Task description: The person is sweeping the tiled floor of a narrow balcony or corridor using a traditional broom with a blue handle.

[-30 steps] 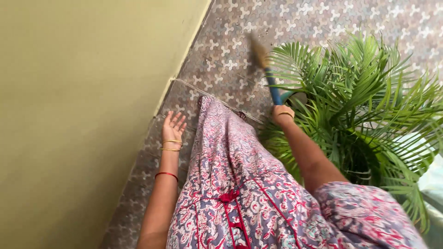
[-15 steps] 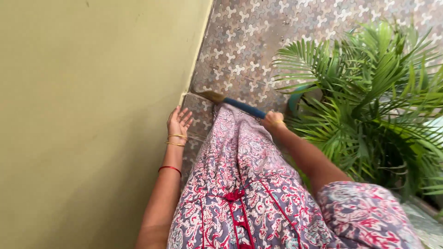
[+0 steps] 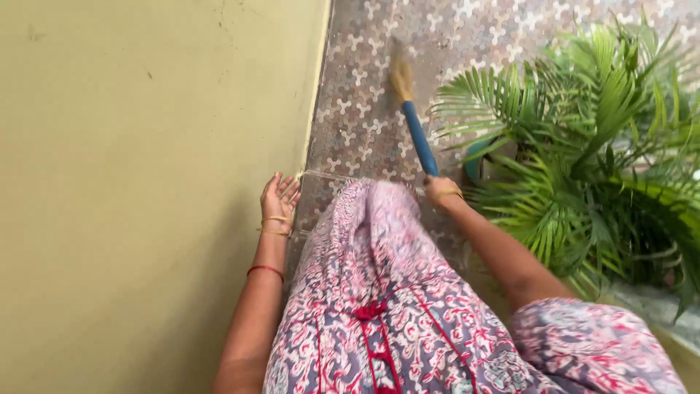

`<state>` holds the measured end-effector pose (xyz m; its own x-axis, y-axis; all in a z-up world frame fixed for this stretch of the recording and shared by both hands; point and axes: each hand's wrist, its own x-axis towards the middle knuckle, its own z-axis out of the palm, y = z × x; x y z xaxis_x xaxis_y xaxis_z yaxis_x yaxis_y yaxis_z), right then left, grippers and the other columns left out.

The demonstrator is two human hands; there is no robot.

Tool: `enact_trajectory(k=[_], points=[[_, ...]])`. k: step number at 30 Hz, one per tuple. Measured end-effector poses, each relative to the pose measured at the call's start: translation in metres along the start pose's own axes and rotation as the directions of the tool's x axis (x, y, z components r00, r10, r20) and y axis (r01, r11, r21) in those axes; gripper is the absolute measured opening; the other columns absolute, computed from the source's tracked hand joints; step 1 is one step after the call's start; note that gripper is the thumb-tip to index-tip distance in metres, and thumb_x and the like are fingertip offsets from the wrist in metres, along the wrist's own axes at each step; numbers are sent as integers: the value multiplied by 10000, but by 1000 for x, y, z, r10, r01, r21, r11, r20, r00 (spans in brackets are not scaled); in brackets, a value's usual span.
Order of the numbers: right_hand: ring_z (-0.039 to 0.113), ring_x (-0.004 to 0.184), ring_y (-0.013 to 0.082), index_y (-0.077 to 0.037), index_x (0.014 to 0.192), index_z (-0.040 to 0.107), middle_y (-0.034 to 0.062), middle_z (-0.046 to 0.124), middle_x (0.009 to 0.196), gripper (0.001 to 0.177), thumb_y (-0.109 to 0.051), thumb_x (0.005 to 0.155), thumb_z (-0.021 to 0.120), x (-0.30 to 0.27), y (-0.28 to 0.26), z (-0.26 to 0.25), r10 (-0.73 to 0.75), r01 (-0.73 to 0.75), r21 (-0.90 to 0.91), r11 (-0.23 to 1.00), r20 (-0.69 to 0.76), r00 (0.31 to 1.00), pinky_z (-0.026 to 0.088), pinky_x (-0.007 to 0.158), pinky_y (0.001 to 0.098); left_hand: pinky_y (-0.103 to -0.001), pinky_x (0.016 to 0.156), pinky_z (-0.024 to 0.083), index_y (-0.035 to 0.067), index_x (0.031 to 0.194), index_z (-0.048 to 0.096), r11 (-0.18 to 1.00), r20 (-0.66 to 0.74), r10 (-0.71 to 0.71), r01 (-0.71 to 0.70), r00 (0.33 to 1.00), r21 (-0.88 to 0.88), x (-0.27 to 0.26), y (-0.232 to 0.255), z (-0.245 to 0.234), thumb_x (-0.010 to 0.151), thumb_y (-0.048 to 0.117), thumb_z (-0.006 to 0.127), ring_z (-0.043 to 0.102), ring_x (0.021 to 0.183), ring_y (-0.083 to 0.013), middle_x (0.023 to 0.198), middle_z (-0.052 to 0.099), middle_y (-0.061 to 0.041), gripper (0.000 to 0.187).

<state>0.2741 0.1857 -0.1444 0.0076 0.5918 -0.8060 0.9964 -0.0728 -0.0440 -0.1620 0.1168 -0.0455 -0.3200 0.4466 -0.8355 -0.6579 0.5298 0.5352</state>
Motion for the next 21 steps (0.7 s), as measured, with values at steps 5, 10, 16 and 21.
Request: enact_trajectory(k=[5,10,16,21], points=[[734,1049,311,-314,1263,663,100,752,1121,345,-207,950,563,-79,22,-13,-165,200,-193,960,187,968,590,891,447,-391,869,510,74,1374,504,999,71,26,-24,997,-25,5,16,18,932,420,661,670,1087,-259,1254,646,-121,583],[749,1008,233,-190,1090,761,56,779,1053,250,-303,1020,550,-21,2,-31,-373,414,-579,702,197,907,615,838,385,-390,875,515,82,1383,514,999,101,35,-32,994,-31,45,24,33,923,428,657,668,1091,-270,1256,651,-116,593],[715,1024,236,-171,1059,787,62,725,1085,229,-266,960,604,91,-1,-20,-360,258,-619,742,-43,932,609,747,390,-410,892,478,104,1417,502,996,90,27,-19,996,-91,101,25,65,935,436,660,645,1089,-270,1250,628,-113,607],[698,1111,262,-372,1178,766,48,725,1196,328,-209,922,642,106,38,-62,-70,66,-101,993,-39,997,563,938,413,-412,901,501,111,1411,498,999,119,26,-21,993,-47,145,32,116,935,459,641,655,1115,-274,1266,630,-110,607]])
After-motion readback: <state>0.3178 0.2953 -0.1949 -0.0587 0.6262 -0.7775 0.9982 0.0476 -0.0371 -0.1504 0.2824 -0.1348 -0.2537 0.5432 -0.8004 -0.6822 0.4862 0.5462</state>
